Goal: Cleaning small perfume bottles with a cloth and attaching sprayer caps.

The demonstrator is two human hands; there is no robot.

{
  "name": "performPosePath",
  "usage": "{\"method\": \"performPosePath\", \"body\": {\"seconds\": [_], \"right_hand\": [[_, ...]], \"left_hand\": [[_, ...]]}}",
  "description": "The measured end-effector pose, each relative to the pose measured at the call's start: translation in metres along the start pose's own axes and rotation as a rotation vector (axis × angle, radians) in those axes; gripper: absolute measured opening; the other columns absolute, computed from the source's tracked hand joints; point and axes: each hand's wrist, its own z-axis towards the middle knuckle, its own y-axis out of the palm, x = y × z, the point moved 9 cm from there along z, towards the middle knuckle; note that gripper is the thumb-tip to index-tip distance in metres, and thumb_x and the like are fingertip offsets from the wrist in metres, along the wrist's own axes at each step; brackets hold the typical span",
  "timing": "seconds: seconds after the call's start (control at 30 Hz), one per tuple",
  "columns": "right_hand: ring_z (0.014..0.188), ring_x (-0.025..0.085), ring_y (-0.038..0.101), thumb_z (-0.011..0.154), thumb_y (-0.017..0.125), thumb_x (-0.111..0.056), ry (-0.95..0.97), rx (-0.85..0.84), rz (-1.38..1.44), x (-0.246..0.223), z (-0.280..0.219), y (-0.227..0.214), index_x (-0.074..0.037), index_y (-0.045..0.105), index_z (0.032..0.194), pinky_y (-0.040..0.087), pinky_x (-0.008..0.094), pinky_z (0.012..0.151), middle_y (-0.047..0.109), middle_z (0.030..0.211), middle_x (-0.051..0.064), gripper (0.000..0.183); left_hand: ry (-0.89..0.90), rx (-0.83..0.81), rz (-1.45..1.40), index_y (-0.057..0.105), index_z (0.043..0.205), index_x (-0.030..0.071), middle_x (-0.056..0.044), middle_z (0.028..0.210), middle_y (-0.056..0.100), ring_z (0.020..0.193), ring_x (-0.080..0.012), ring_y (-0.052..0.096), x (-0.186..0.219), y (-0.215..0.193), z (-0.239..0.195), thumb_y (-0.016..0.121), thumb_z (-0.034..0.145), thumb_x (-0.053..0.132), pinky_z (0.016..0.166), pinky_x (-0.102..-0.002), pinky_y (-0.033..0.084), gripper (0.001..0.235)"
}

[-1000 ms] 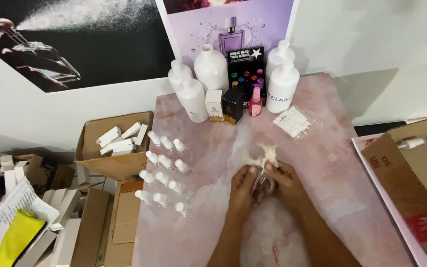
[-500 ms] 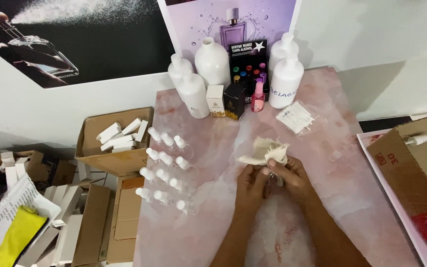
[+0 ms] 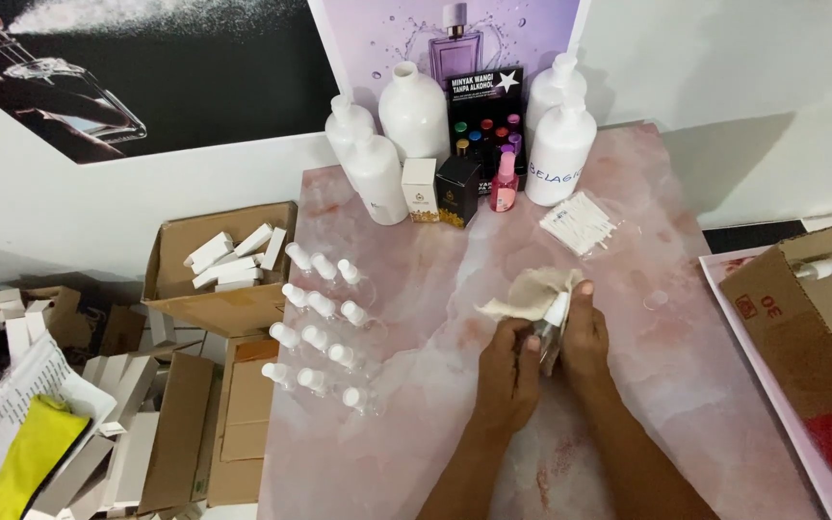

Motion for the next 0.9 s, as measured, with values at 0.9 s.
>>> {"method": "performPosePath", "body": {"seconds": [0.9], "right_hand": [[0.062, 0.017, 0.060, 0.109, 0.057, -0.036, -0.085, -0.287, 0.162, 0.015, -0.001, 0.029, -0.004, 0.071, 0.089, 0.058, 0.038, 0.072, 0.068, 0.071, 0.011, 0.040]], "left_hand": [[-0.511, 0.052, -0.262, 0.066, 0.107, 0.008, -0.004, 0.075, 0.059, 0.062, -0.0134, 0.053, -0.050, -0.014, -0.001, 0.062, 0.104, 0.023, 0.056, -0.026, 0.045, 0.016]]}}
